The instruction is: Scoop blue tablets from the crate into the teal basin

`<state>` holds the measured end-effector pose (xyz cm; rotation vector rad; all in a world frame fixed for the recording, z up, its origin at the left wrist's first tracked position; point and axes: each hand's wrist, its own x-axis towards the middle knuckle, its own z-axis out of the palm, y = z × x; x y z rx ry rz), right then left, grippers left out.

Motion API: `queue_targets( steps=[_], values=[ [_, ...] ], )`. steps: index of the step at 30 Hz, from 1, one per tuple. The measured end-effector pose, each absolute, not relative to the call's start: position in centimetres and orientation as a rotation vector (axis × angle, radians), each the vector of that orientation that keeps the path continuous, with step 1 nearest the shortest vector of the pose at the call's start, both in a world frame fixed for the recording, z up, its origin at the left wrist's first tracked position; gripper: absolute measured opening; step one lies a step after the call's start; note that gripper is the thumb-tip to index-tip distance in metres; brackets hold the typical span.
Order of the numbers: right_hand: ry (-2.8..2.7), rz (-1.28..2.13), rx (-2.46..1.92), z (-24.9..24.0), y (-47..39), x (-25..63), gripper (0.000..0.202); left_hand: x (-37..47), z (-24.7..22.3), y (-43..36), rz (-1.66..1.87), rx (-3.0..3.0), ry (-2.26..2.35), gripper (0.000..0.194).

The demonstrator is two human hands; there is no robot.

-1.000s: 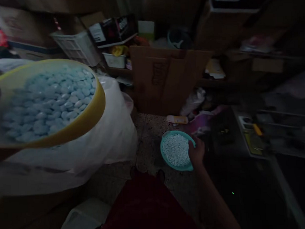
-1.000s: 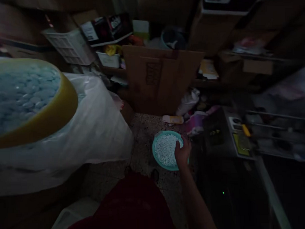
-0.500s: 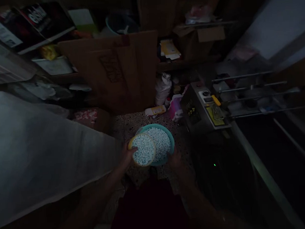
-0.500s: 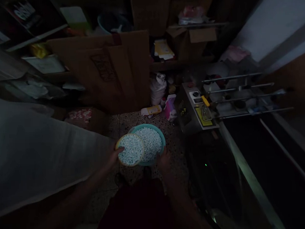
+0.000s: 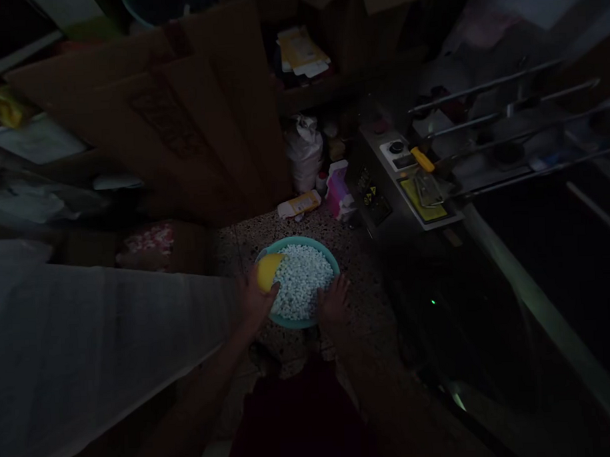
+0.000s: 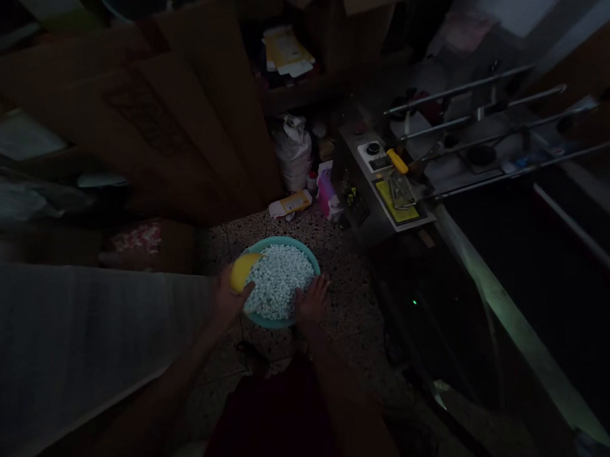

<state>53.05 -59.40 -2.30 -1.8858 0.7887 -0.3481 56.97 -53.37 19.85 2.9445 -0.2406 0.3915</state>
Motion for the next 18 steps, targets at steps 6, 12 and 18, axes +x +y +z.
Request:
queue_targets(
  steps=[6, 12, 18],
  values=[
    [0.78, -0.345, -1.973, -1.6, -59.7, 52.8, 0.079, 56.0, 20.4, -55.1, 0.391, 3.159, -0.288, 0.07],
    [0.758, -0.321, -2.022, -1.3, -59.9, 52.7, 0.08, 55.5, 20.1, -55.8, 0.401, 3.173, -0.346, 0.07],
    [0.731, -0.384, -2.074, -1.1, -59.9, 52.4, 0.077, 56.3, 20.7, -54.8, 0.464, 3.192, -0.282, 0.072]
  ],
)
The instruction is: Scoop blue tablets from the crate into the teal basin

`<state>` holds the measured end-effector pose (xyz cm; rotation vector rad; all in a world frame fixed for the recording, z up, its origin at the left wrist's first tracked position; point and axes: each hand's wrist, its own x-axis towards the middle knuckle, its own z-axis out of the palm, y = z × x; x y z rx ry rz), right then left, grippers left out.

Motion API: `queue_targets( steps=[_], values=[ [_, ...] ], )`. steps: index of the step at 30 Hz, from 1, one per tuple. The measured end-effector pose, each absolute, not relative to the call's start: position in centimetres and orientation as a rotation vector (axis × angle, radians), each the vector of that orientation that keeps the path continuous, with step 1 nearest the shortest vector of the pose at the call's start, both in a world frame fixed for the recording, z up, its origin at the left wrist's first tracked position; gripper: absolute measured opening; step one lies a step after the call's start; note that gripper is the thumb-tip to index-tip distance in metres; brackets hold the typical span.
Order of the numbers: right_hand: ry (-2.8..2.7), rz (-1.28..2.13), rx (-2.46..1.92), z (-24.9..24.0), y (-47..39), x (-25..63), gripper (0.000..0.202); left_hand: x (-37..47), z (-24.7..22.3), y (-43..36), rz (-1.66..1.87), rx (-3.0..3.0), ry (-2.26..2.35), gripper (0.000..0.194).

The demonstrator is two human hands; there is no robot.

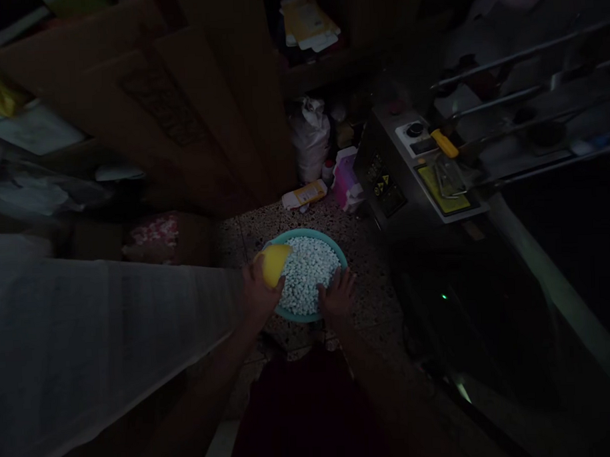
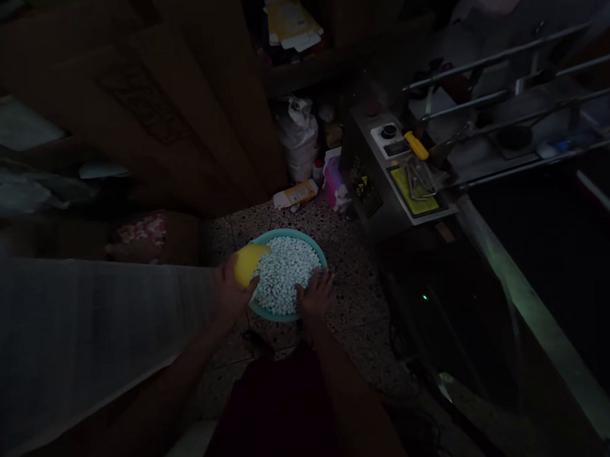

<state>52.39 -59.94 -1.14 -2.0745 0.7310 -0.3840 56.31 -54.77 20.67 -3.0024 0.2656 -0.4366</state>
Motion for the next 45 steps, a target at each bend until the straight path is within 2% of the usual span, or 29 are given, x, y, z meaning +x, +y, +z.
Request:
queue_targets(
  steps=[12, 18, 20, 25, 30, 33, 34, 36, 38, 39, 40, 42, 45],
  values=[
    [0.749, -0.415, -2.098, -1.8, -59.6, 52.6, 0.077, 56.4, 21.0, -54.3, -0.538, -2.97, 0.439, 0.072],
    [0.765, -0.421, -2.107, -1.9, -59.6, 52.6, 0.075, 54.8, 19.9, -53.7, -0.447, -2.833, 0.667, 0.069],
    [0.756, -0.443, -2.112, -2.1, -59.6, 52.5, 0.074, 53.9, 19.3, -53.2, -0.364, -2.803, 0.801, 0.063],
    [0.744, -0.499, -2.111, -2.7, -59.3, 52.5, 0.064, 52.9, 17.9, -51.7, -0.047, -2.839, 1.005, 0.032],
    [0.765, -0.45, -2.104, -2.8, -59.2, 52.5, 0.057, 53.5, 18.2, -50.2, 0.251, -2.819, 1.1, 0.017],
    [0.735, -0.469, -2.113, -2.5, -59.5, 52.4, 0.061, 54.4, 19.0, -50.2, 0.079, -2.91, 1.226, 0.011],
    [0.722, -0.475, -2.116, -2.3, -59.6, 52.3, 0.065, 54.9, 19.4, -50.4, -0.077, -2.986, 1.231, 0.018],
    [0.708, -0.471, -2.119, -2.0, -59.8, 52.3, 0.073, 56.0, 20.2, -51.1, -0.464, -3.212, 1.074, 0.047],
    [0.722, -0.443, -2.109, -1.6, -59.9, 52.3, 0.074, 57.3, 20.8, -51.7, -0.782, -3.526, 0.647, 0.075],
    [0.73, -0.426, -2.101, -1.4, -60.0, 52.3, 0.074, 58.1, 21.0, -51.9, -0.839, -3.709, 0.372, 0.081],
    [0.738, -0.41, -2.092, -1.3, -60.0, 52.3, 0.073, 58.8, 21.0, -52.1, -0.807, -3.902, 0.088, 0.079],
    [0.749, -0.395, -2.063, -1.2, -60.0, 52.2, 0.073, 60.0, 20.6, -52.0, -0.516, -4.234, -0.525, 0.065],
    [0.706, -0.447, -2.01, -1.6, -60.1, 51.8, 0.074, 60.9, 19.2, -51.6, 0.026, -4.267, -1.467, 0.05]
  ],
)
